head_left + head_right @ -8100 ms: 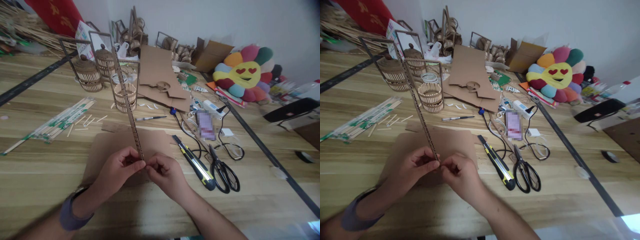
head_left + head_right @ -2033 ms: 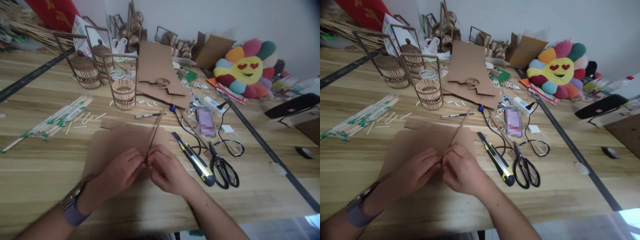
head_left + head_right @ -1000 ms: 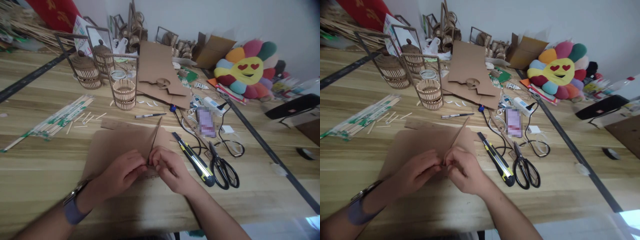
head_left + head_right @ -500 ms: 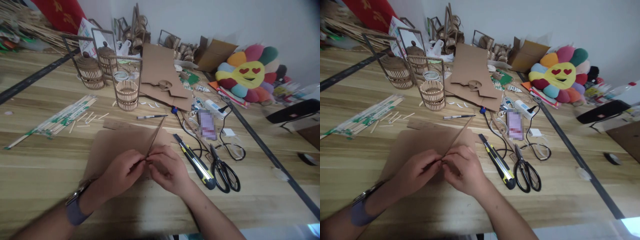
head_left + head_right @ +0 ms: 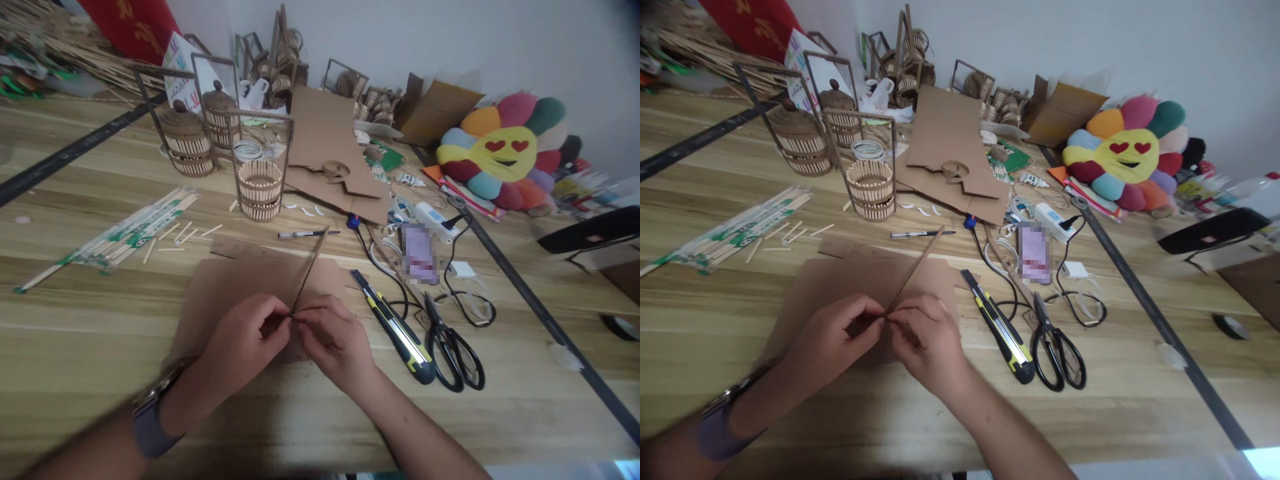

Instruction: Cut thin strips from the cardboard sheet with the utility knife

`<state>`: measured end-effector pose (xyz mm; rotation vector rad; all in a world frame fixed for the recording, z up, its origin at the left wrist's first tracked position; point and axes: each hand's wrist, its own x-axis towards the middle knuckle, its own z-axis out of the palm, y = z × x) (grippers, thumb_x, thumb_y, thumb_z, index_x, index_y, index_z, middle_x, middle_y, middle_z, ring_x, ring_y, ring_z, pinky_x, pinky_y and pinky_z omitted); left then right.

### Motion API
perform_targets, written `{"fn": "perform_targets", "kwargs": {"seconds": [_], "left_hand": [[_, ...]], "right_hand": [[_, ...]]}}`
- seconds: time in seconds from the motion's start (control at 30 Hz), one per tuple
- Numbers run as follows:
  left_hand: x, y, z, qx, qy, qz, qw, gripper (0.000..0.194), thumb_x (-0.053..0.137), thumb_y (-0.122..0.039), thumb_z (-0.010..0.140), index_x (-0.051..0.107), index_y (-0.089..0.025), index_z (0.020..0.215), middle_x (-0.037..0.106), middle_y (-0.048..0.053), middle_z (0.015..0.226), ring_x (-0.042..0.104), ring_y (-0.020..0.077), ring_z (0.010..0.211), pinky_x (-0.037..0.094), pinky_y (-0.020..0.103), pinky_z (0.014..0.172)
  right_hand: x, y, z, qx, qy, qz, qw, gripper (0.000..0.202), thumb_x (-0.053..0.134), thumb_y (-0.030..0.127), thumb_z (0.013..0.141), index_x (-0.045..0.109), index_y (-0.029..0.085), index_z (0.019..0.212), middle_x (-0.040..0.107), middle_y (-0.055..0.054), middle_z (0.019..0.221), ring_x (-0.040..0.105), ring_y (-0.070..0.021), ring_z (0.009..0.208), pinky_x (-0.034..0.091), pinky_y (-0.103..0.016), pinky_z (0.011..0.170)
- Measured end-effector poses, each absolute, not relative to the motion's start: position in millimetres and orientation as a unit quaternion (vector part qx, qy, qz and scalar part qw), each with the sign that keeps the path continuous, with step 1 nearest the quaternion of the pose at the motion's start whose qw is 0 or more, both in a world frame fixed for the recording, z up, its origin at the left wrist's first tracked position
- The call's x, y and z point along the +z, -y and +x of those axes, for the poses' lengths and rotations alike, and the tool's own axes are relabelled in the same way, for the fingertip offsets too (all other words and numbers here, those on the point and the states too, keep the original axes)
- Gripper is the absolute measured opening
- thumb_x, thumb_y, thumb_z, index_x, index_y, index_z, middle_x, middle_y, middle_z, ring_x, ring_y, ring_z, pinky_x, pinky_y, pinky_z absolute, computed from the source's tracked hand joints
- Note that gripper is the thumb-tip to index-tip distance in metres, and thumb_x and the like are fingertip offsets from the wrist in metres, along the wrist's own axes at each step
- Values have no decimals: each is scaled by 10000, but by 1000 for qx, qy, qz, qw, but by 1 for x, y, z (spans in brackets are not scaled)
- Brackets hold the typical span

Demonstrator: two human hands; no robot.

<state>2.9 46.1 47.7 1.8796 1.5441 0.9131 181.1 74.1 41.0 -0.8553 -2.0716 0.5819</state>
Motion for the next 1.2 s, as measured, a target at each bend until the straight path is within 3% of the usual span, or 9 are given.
{"fn": "perform_targets", "kwargs": {"seconds": [0.43, 0.57, 0.77, 1.2], "left_hand": [[44, -45, 8, 326, -602, 680, 265, 121, 487, -179, 753, 474, -212, 637, 526, -32, 592, 500, 139, 550, 356, 237, 531], [46, -43, 8, 345, -594, 673, 274, 127, 474, -209, 764, 467, -214, 638, 504, -39, 587, 486, 133, 542, 348, 233, 517], [48, -42, 8, 376, -573, 654, 320, 131, 466, -213, 771, 474, -209, 640, 479, -53, 573, 461, 117, 520, 339, 216, 490], [47, -47, 4, 377, -546, 605, 440, 134, 477, -263, 786, 480, -204, 666, 421, -65, 581, 408, 108, 534, 312, 202, 471]], "right_hand": [[35, -63, 173, 203, 831, -327, 401, 151, 578, 97, 863, 667, 203, 925, 692, -53, 852, 632, -184, 777, 507, -325, 697], [36, -63, 172, 270, 797, -332, 426, 140, 600, 101, 847, 669, 216, 890, 686, -57, 911, 646, -177, 835, 531, -298, 703], [39, -67, 172, 399, 716, -366, 442, 141, 650, 87, 792, 674, 218, 744, 672, -35, 833, 648, -149, 758, 536, -259, 671], [41, -72, 175, 497, 641, -360, 461, 138, 649, 122, 780, 656, 219, 683, 684, -26, 818, 647, -147, 773, 516, -260, 699]]}}
